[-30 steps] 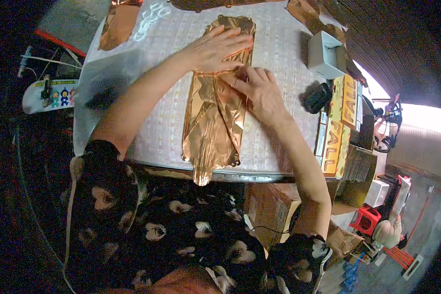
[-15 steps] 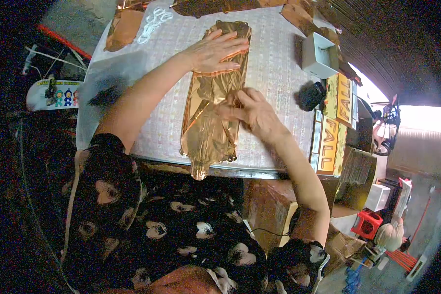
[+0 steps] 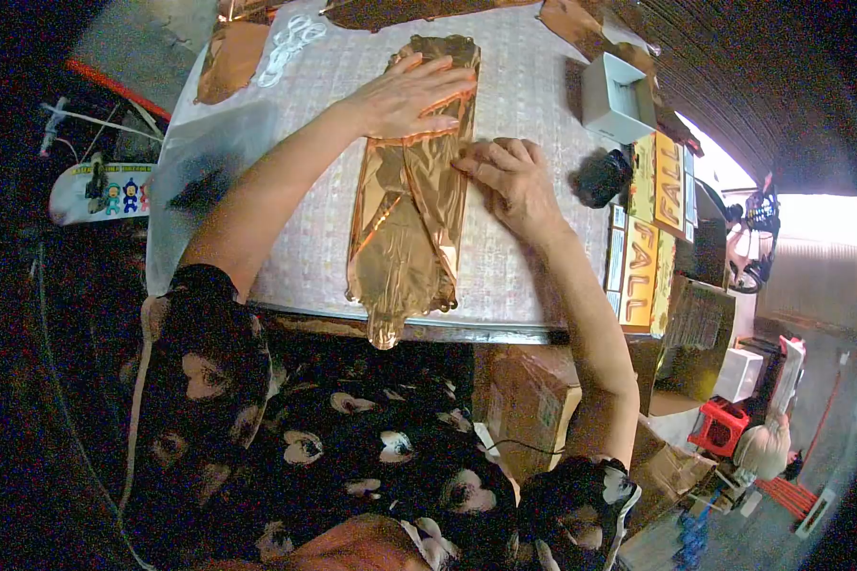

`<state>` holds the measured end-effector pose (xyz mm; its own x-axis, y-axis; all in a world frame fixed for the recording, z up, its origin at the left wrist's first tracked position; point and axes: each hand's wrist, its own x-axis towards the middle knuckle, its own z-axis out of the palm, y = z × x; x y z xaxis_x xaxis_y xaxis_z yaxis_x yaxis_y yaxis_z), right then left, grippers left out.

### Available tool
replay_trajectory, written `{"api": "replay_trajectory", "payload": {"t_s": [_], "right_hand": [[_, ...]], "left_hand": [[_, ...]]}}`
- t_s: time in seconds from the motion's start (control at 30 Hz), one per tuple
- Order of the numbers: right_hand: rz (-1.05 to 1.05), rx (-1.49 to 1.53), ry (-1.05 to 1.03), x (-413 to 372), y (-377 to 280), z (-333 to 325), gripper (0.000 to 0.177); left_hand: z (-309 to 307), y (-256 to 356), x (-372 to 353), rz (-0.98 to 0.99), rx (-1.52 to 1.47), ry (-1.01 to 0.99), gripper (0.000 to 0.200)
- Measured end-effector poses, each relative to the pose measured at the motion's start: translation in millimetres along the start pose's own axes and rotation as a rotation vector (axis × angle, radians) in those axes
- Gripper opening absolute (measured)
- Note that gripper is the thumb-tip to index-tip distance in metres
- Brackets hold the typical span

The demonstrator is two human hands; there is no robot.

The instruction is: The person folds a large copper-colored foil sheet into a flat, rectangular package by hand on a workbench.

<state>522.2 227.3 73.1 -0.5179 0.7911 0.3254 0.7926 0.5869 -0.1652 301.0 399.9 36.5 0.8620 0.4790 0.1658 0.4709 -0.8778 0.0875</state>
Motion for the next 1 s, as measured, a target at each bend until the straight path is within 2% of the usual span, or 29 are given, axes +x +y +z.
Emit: {"api": "replay_trajectory", "payload": {"t_s": [0.33,0.5,0.6,0.7,0.77,0.8,0.83,0.9,0.93,1.0], "right_hand": [[-0.026,0.005,0.064,3.0,-1.8,5.7,0.039],[0.082,0.056,0.096,0.6,-5.3,9.4,0.045],[0.076,0.049,0.092,-2.8,-1.4,14.1,0.051],[0.087,0.055,0.119,0.4,-7.7,11.0,0.049],[0.073,0.048,0.122,0.8,-7.3,11.2,0.05],[0.069,0.04,0.123,0.2,-7.1,11.0,0.052],[0.07,0.039,0.129,0.5,-7.6,10.4,0.052],[0.082,0.048,0.12,-0.9,-9.4,9.9,0.055],[0.087,0.05,0.127,-2.0,-9.5,10.5,0.055],[0.073,0.049,0.137,-1.8,-8.1,12.4,0.056]], "left_hand": [[4.3,-3.5,1.6,0.006,-0.019,0.022,0.077],[4.1,-6.4,0.5,0.02,-0.065,0.054,0.081],[0.6,-8.9,2.0,0.038,-0.144,0.072,0.082],[-6.4,-18.4,2.5,0.076,-0.264,0.156,0.077],[-26.7,-22.6,0.3,0.131,-0.413,0.308,0.069],[-40.0,-18.9,-10.4,0.019,-0.64,0.262,0.056],[-45.3,-21.0,-18.8,0.022,-0.636,0.261,0.056],[-52.2,-28.1,-36.2,0.16,-0.376,0.346,0.045],[-58.1,-22.2,-47.1,0.207,-0.389,0.347,0.037],[-64.8,-6.7,-68.5,0.272,-0.315,0.32,0.038]]}}
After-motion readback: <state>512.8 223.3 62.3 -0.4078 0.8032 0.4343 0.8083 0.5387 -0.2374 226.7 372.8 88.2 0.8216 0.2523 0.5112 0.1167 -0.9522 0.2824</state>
